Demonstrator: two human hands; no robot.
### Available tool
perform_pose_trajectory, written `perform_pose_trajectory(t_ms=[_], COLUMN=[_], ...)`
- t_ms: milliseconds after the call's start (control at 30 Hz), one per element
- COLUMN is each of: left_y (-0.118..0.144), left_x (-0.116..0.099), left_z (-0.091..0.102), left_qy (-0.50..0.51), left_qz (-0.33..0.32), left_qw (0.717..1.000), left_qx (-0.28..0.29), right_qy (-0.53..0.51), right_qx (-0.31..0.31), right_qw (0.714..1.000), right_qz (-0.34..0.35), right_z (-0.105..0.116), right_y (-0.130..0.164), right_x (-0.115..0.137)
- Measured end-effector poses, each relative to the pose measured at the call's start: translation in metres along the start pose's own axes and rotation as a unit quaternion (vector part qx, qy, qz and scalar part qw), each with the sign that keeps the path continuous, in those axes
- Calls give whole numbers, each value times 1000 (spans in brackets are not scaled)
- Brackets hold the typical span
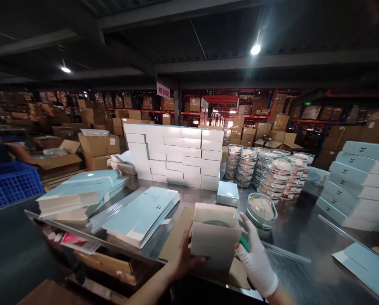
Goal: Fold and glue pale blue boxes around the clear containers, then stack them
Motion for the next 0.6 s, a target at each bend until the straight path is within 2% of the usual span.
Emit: perform_pose_trajectory(t_ms=[100, 167, 233, 300, 367, 433, 500, 533, 600], left_y=[-4, -9, -12, -13, -13, -14, -15, -16, -16], left_x=[-37, -56, -66, -67, -61, -55, -52, -53, -55], left_z=[-5, -12, -16, -14, -10, -8, -5, -2, 6], left_qy=[-28, -45, -38, 2, 31, 14, -20, -28, -25], left_qz=[-72, -98, -112, -115, -111, -100, -87, -82, -81], left_qw=[996, 994, 993, 991, 990, 994, 996, 996, 996], left_qx=[-37, -27, -25, -63, -81, -43, 0, 2, -34], right_qy=[-54, -112, -149, -123, -68, -50, -42, -20, 78], right_qx=[1, -1, -8, -47, -118, -163, -149, -127, -90], right_qw=[998, 993, 985, 983, 981, 978, 981, 986, 990], right_qz=[-14, -36, -85, -130, -138, -121, -114, -107, -72], right_z=[-33, -47, -55, -58, -57, -53, -44, -36, -14], right_y=[11, 8, 1, -6, -12, -18, -26, -30, -35], right_x=[-10, -9, -8, -8, -6, -4, -7, -10, -22])
Point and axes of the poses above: each hand's wrist, its own y-axis away from the middle knuckle, its own z-axis out of the back of the hand, x = y × z, the point moved 4 cm from there along -y, towards the middle knuckle, and after that the axes turned 5 degrees about y, right-handed, at the moved point
